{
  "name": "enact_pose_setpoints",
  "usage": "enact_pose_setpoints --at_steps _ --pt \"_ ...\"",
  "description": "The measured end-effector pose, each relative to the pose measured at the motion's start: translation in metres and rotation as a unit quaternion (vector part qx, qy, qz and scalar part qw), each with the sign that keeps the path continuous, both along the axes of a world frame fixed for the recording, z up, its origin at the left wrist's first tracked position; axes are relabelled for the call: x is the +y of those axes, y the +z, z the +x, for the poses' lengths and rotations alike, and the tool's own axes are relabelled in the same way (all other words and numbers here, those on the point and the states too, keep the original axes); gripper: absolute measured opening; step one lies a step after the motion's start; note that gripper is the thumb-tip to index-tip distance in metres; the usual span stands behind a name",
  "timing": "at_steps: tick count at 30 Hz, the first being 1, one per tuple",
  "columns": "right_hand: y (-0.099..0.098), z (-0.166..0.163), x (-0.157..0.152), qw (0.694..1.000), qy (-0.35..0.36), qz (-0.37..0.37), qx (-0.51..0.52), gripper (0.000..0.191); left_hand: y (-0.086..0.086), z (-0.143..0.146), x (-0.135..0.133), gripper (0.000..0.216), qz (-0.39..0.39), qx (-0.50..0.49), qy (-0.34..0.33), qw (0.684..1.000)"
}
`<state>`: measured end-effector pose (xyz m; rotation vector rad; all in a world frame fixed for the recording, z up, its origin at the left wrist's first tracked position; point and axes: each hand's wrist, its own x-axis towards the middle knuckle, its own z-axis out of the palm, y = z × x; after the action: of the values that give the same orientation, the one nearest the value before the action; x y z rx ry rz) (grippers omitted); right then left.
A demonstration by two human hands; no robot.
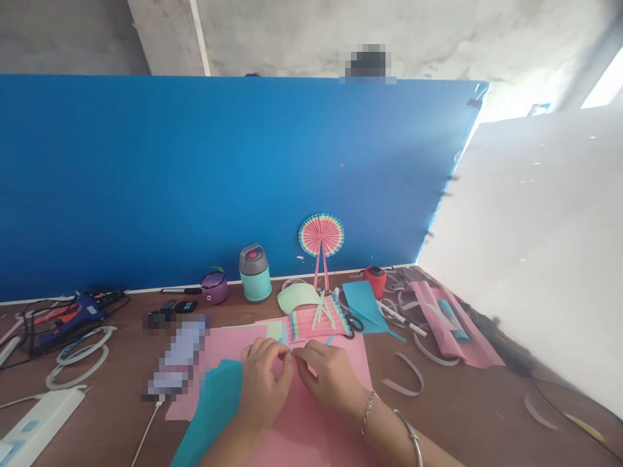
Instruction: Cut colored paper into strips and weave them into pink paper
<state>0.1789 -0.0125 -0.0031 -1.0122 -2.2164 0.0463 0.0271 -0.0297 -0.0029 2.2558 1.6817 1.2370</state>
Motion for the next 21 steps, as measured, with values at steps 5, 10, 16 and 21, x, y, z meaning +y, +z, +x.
enact_pose_setpoints --at_steps 5,10,16,21 --pt "0.001 0.0 -0.001 0.999 0.002 -0.025 0.026 0.023 -0.001 0.0 0.001 0.016 0.005 0.003 -0.003 1.0" --pt "0.001 0.008 0.007 0.988 -0.035 -0.111 0.101 0.02 0.0 -0.005 0.002 0.015 -0.005 -0.01 -0.004 1.0" --pt "0.001 0.026 0.028 0.956 -0.07 -0.224 0.176 0.021 0.001 -0.015 0.01 0.014 -0.027 -0.037 0.012 0.999" --pt "0.001 0.033 0.037 0.935 -0.065 -0.287 0.196 0.019 0.0 -0.019 0.015 0.016 -0.068 -0.088 -0.001 0.994"
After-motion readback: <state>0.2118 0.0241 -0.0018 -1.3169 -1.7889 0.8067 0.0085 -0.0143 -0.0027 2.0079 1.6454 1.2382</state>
